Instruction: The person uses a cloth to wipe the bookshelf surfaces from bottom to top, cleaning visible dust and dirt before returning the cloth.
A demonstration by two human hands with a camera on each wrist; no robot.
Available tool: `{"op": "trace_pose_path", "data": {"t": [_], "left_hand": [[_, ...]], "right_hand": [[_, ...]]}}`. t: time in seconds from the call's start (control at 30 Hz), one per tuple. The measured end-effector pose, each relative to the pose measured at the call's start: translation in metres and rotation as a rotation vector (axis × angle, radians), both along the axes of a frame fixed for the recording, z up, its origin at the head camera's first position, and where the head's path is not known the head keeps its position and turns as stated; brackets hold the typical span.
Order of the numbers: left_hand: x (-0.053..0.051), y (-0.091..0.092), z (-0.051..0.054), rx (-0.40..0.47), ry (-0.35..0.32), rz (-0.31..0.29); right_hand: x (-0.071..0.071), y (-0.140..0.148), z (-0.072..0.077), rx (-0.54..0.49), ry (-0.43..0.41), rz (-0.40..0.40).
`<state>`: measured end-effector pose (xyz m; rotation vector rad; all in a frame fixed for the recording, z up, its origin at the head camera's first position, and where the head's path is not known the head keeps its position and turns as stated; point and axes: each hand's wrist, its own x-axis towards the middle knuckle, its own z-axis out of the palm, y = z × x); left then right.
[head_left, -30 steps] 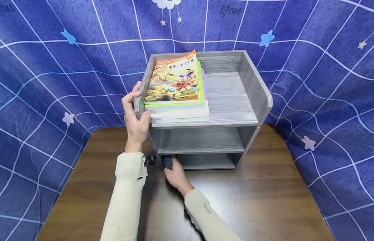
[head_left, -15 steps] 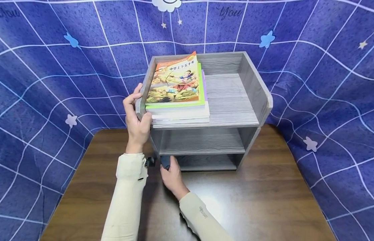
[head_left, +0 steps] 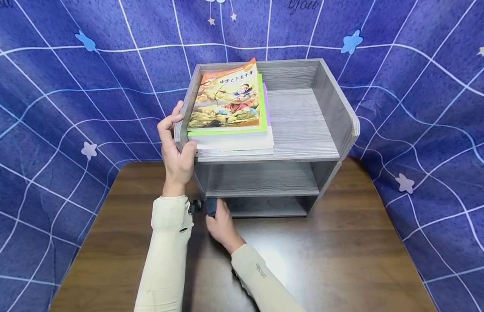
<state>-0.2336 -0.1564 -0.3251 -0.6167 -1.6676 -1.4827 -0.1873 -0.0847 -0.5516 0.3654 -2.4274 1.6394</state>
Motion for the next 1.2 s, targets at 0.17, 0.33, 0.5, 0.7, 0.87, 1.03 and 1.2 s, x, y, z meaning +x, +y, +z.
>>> {"op": "trace_pose_path", "data": {"t": [0.17, 0.33, 0.5, 0.7, 0.87, 1.03, 1.2], "left_hand": [[-0.002, -0.002, -0.002, 0.002, -0.008, -0.011], [-0.002, -0.001, -0.002, 0.002, -0.012, -0.001], [0.001, 0.0, -0.001, -0.013, -0.02, 0.008], [0.003, -0.001, 0.0, -0.025, -0.017, 0.019], [0.002, -0.004, 0.0, -0.028, -0.02, 0.019], [0.002, -0.005, -0.001, -0.023, -0.011, 0.006], [0.002, -0.004, 0.0, -0.03, -0.004, 0.012]], "right_hand": [[-0.003, 0.003, -0.017, 0.077, -0.013, 0.04], [-0.005, 0.01, -0.025, 0.161, -0.023, 0.089], [-0.004, 0.02, -0.021, 0.215, -0.022, 0.1], [-0.001, 0.031, -0.017, 0.333, 0.042, 0.138], [0.004, 0.039, -0.014, 0.313, 0.033, 0.163], [0.007, 0.043, -0.015, 0.03, -0.106, 0.078], [0.01, 0.043, -0.017, -0.252, -0.184, -0.005]]}}
